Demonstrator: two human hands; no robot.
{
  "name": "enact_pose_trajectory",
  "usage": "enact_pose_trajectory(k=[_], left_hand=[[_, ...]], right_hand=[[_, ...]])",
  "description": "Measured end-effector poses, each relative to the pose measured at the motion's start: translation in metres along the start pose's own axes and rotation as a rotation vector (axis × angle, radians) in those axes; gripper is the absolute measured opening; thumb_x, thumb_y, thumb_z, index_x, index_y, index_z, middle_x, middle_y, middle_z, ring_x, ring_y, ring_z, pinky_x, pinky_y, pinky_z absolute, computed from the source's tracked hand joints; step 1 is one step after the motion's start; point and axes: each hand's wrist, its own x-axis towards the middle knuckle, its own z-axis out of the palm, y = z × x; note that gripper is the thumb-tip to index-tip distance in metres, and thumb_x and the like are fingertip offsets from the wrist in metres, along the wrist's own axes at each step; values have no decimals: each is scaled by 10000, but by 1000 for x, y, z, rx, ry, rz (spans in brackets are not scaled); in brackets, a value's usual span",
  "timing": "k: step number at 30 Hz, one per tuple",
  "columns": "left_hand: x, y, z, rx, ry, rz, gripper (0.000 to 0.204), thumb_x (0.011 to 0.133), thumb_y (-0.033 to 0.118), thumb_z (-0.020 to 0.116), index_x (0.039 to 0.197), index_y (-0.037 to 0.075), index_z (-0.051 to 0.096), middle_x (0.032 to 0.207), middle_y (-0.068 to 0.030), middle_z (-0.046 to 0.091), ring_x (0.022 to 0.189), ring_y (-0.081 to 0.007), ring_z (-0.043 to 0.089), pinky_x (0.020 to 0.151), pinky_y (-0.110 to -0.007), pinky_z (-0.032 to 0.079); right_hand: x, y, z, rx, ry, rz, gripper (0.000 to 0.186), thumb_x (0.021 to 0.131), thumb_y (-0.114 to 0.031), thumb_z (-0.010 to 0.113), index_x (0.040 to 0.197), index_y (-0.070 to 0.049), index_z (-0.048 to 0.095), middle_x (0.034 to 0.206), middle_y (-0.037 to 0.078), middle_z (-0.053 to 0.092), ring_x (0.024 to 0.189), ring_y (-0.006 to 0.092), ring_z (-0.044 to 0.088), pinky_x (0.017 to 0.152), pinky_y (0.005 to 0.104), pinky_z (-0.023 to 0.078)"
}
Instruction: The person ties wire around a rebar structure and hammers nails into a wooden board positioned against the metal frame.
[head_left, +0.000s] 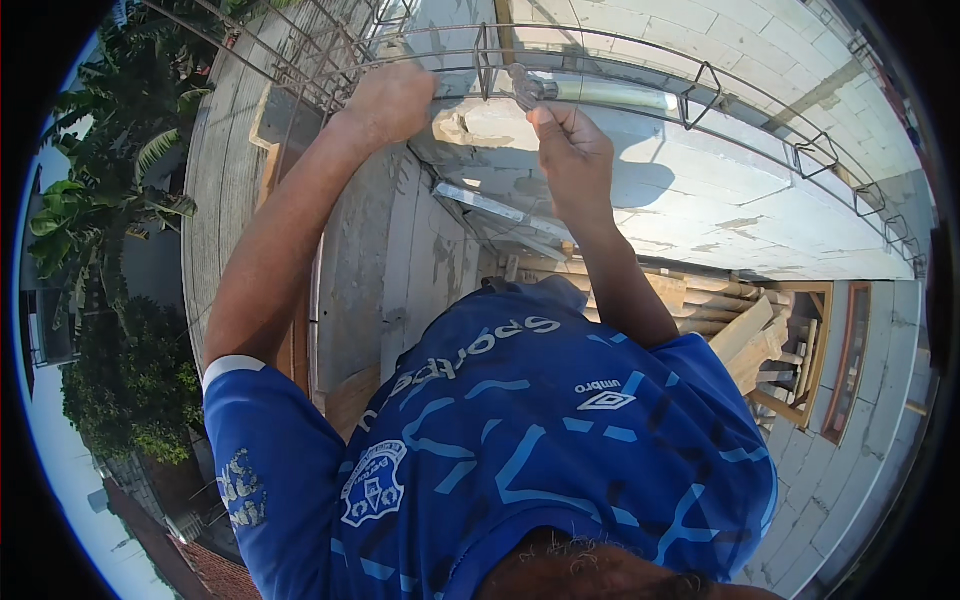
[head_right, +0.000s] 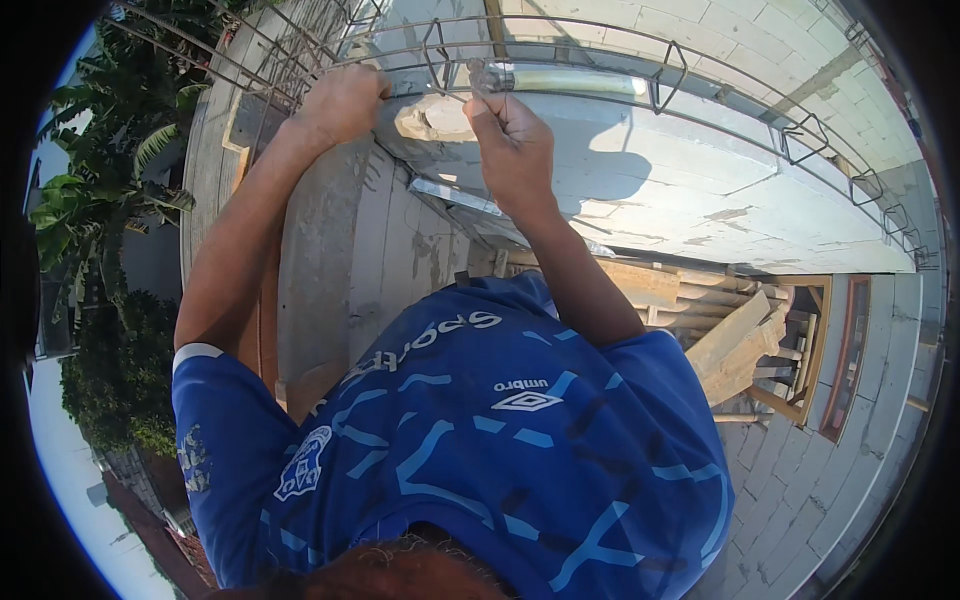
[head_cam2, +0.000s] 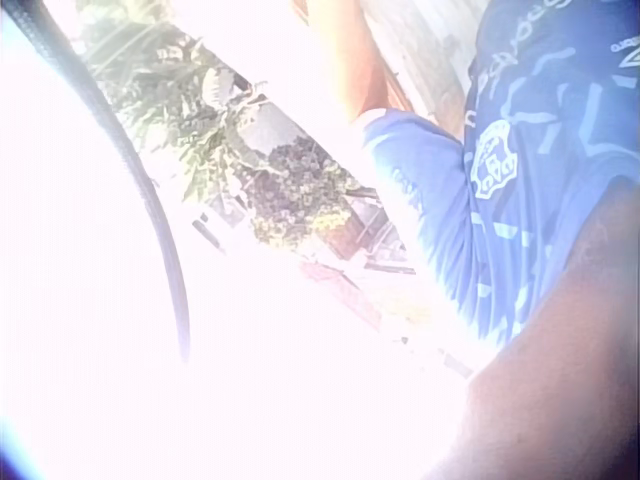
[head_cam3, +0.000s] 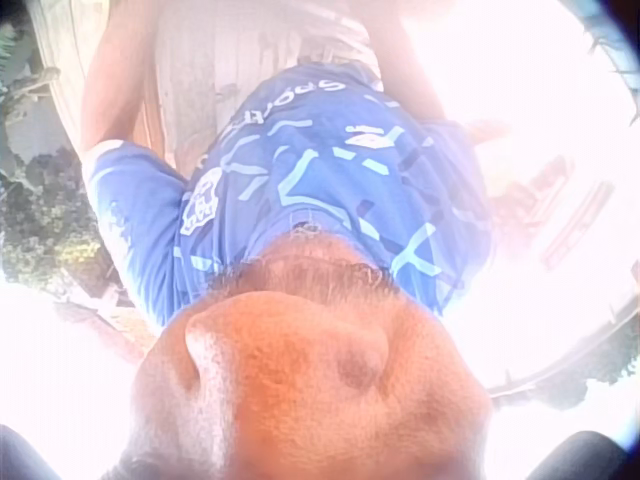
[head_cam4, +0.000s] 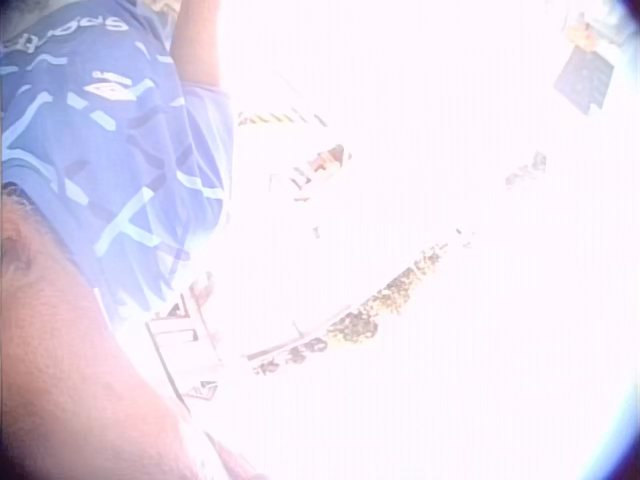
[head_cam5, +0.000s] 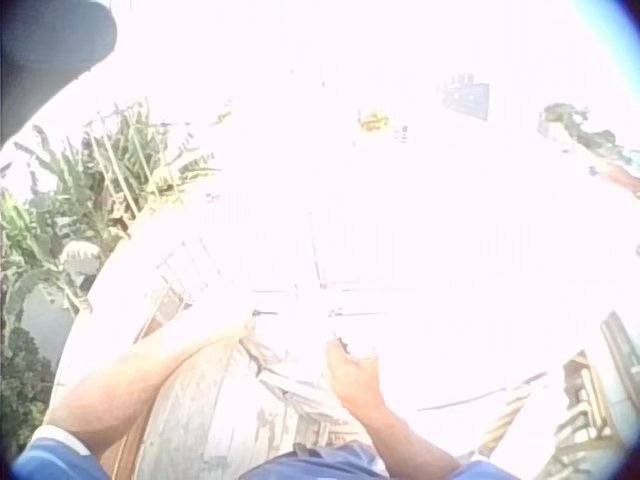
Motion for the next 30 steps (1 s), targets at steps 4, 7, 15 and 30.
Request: enact_pose_trajectory(k=[4,7,15,30], left_hand=[[15,9,29,47,-40,43,243,832,91,572,1050,43,667,970,-199,693,893,-369,688,773,-451,562],[29,17,40,39,-40,-37,268,838,90,568,1094,63,642,990,-189,693,924,-354,692,790,-449,565],[69,20,54,-197,-149,-401,277,859,187,588,1072,65,716,1144,-193,688,1072,-357,667,905,-441,547],[87,21,48,-124,-164,-305,326,848,307,582,1050,96,727,1086,-201,698,1042,-386,664,886,-448,531]], right_hand=[[-9,2,-9,-98,38,-28,198,971,-188,643,961,7,680,657,-84,488,555,-1,361,480,202,289],[-17,3,-16,-35,43,-6,207,972,-193,644,964,10,681,664,-80,502,571,0,377,495,203,306],[-36,15,-26,-175,32,6,204,957,-183,646,960,19,676,687,-59,565,623,23,452,550,229,384],[-58,15,-52,-220,28,-84,201,967,-200,643,972,0,663,753,-15,610,687,39,484,609,234,415]])
